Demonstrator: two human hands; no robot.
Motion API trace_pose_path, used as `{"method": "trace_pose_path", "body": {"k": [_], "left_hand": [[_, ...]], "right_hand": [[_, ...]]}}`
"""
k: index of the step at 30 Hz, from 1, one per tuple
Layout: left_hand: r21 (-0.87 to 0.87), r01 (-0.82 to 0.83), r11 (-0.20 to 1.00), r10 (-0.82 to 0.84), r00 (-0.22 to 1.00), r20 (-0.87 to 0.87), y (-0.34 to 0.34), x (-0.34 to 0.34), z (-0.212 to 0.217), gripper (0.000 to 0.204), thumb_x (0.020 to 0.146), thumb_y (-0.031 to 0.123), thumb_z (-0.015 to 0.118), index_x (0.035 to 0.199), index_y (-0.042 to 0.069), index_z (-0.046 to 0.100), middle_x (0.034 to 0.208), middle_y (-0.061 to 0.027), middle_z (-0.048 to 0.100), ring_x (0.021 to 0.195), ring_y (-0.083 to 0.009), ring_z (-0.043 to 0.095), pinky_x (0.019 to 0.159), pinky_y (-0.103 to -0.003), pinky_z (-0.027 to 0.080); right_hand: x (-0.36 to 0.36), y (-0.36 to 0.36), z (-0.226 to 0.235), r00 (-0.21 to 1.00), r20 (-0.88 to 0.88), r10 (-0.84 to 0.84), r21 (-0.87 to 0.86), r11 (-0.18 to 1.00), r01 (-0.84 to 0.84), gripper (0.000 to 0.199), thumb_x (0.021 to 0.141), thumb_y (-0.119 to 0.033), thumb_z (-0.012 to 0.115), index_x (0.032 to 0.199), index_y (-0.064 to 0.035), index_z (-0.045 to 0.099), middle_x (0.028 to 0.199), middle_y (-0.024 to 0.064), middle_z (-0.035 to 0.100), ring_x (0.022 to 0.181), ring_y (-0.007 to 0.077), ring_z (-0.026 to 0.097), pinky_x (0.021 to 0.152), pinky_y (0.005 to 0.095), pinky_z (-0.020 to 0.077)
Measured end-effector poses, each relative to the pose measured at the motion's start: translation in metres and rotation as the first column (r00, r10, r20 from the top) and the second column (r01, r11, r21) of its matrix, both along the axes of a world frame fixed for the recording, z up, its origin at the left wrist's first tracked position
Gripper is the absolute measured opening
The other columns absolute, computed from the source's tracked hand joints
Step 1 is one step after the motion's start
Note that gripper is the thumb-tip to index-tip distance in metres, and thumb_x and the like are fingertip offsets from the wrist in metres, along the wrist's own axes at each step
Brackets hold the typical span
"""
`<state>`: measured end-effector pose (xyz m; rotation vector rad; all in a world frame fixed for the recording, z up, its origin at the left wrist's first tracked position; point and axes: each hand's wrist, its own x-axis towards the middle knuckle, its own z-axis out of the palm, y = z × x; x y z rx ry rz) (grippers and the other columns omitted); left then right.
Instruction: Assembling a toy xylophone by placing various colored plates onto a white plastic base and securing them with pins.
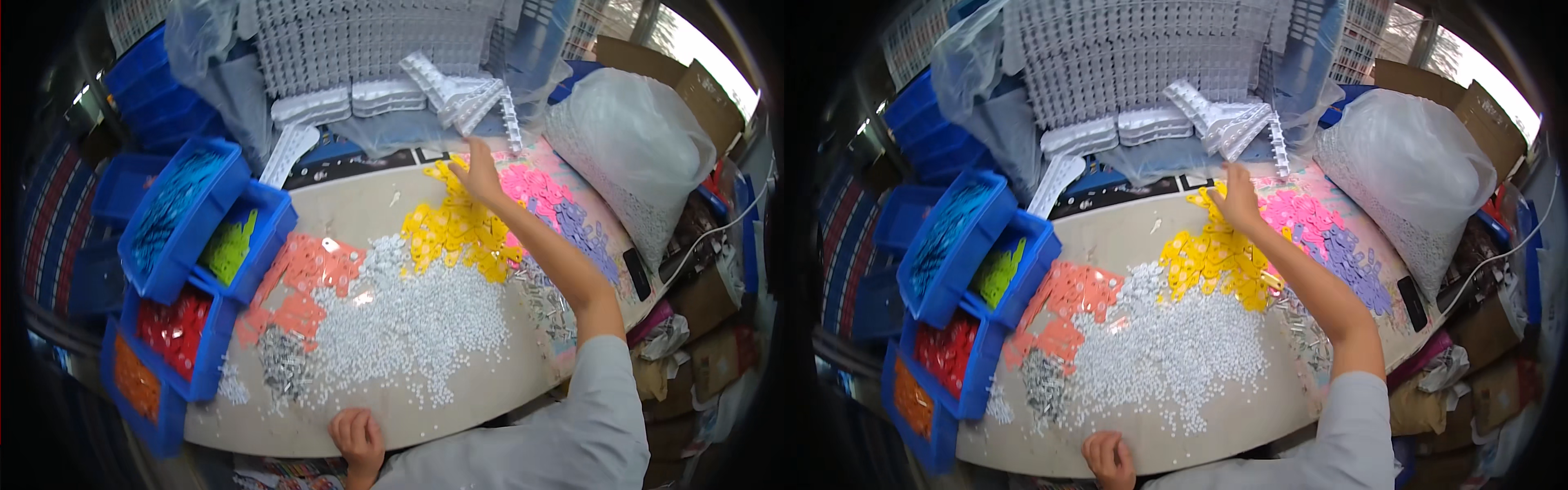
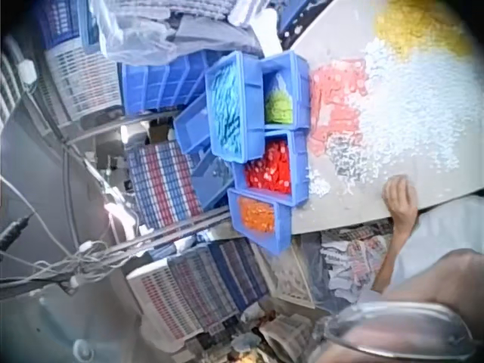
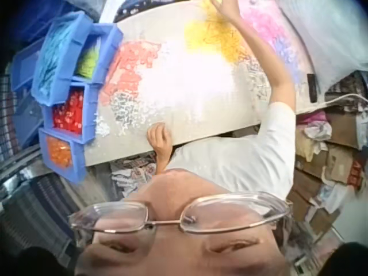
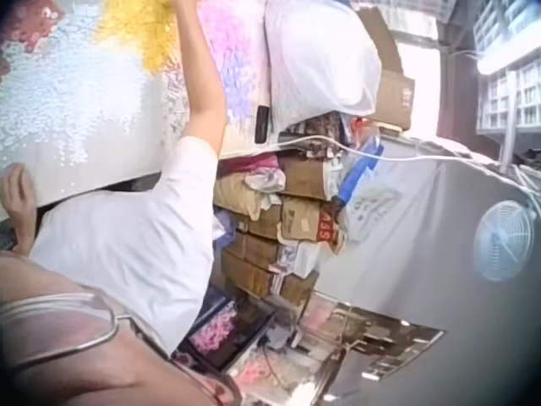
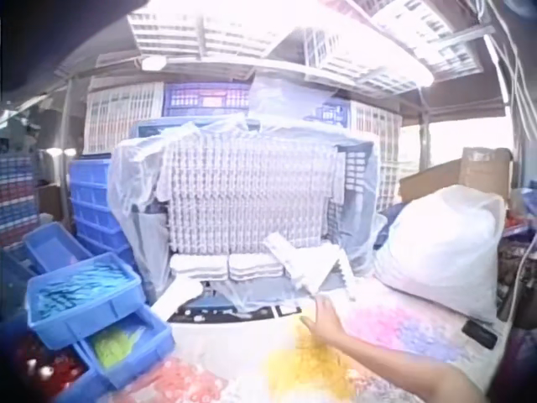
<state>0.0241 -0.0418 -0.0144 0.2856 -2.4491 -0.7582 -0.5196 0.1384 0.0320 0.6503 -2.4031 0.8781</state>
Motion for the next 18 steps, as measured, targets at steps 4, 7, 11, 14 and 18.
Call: {"method": "trace_pose_path", "body": {"k": [4,7,11,14,18], "left_hand": [[-0.094,-0.017,0.995,0.017,1.000,0.010,0.004,0.001,0.003,0.013,0.091,0.006,0.066,0.102,0.000,0.067,0.101,-0.0181,0.066,0.094,-0.0379,0.062,0.092,-0.053,0.048],[-0.119,-0.015,0.993,0.026,0.995,0.094,0.005,-0.007,0.020,0.008,0.089,0.002,0.064,0.097,0.000,0.066,0.098,-0.0186,0.066,0.091,-0.0379,0.061,0.087,-0.052,0.048],[-0.186,-0.083,0.979,0.114,0.980,0.166,0.012,-0.012,0.037,0.008,0.089,0.000,0.061,0.096,-0.001,0.064,0.096,-0.0172,0.064,0.089,-0.0366,0.061,0.083,-0.050,0.048],[-0.285,0.049,0.957,0.004,0.984,0.181,-0.001,-0.010,0.007,0.012,0.086,0.004,0.061,0.097,0.000,0.061,0.098,-0.0152,0.063,0.092,-0.0336,0.061,0.083,-0.050,0.048],[-0.234,0.058,0.970,0.013,0.957,0.290,-0.003,-0.001,0.009,0.017,0.083,0.011,0.062,0.099,0.005,0.061,0.100,-0.0136,0.063,0.097,-0.0326,0.060,0.086,-0.051,0.046]], "right_hand": [[-0.078,-0.018,0.016,0.963,0.073,-0.261,-0.032,0.964,0.264,0.076,0.080,-0.031,0.082,0.144,-0.0131,0.046,0.153,0.0212,0.035,0.138,0.0445,0.038,0.103,0.0575,0.0443],[-0.135,-0.034,0.028,0.971,-0.046,-0.235,0.059,0.970,0.237,0.078,0.081,-0.042,0.080,0.147,-0.0167,0.046,0.160,0.0192,0.024,0.143,0.0453,0.030,0.101,0.0688,0.0409],[-0.197,-0.067,0.059,0.957,-0.005,-0.290,0.077,0.954,0.289,0.081,0.081,-0.063,0.070,0.145,-0.0179,0.052,0.162,0.0139,0.025,0.147,0.0429,0.025,0.099,0.0810,0.0306],[-0.235,-0.061,0.073,0.831,0.294,-0.472,0.406,0.849,0.339,0.102,0.070,-0.072,0.075,0.154,-0.0238,0.041,0.167,0.0089,0.021,0.151,0.0447,0.018,0.103,0.0834,0.0225],[-0.252,-0.078,0.083,0.701,0.453,-0.551,0.455,0.819,0.350,0.099,0.069,-0.063,0.081,0.154,-0.0297,0.041,0.164,0.0081,0.030,0.151,0.0438,0.020,0.105,0.0821,0.0212]]}}
